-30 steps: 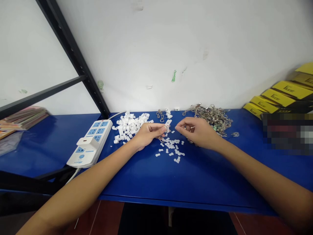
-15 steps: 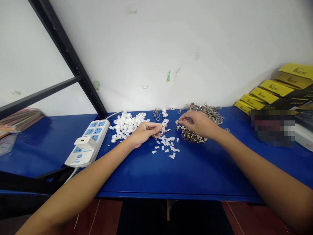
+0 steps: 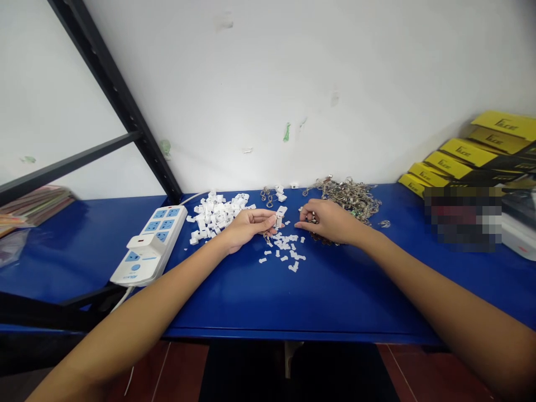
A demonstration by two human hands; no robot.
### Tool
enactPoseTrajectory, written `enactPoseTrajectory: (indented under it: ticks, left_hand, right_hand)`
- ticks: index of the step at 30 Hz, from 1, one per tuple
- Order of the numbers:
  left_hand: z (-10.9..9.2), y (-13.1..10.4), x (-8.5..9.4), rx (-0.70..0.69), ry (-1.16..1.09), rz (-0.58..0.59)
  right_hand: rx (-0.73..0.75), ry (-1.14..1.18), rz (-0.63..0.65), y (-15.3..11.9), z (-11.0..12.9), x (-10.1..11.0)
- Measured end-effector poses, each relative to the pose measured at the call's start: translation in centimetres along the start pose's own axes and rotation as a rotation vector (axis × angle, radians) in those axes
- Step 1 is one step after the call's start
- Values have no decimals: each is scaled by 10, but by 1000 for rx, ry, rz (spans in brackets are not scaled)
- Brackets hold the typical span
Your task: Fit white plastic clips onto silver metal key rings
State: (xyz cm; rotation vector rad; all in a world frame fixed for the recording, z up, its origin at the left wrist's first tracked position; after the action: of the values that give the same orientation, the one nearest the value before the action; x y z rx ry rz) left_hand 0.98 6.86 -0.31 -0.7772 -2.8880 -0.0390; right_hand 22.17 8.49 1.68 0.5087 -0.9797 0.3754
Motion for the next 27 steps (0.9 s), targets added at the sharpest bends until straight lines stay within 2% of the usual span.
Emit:
enactPoseTrajectory:
  ticks: [8, 15, 18, 22, 24, 27]
  left_hand:
    - [-2, -1, -1, 13, 4, -9]
    - [0, 0, -1, 11, -8, -13]
    - [3, 1, 2, 23, -27, -51]
    - [6, 2, 3, 22, -61, -85]
    - [7, 3, 3, 13, -60, -81]
    - [7, 3, 2, 7, -53, -84]
  right_hand:
    - [15, 113, 51, 1, 6, -5]
    - [57, 100, 84, -1, 11, -8]
    - [63, 220, 32, -4, 25, -1]
    - [-13, 517, -114, -7, 44, 8]
    - [-23, 573, -181, -8, 50, 7]
    - [-2, 580, -200, -7, 52, -3]
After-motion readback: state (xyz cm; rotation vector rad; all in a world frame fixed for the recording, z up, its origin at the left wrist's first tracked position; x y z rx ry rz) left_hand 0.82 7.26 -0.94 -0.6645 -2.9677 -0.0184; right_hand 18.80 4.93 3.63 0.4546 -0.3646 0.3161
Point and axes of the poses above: each hand's wrist, its own y-axis towards the middle knuckle, its own x-axis out of the back of the hand, z = x × y, the point moved 6 cm from there along y, towards the middle knuckle, and after that the axes turned 8 degrees about y, right-handed, at the moved point
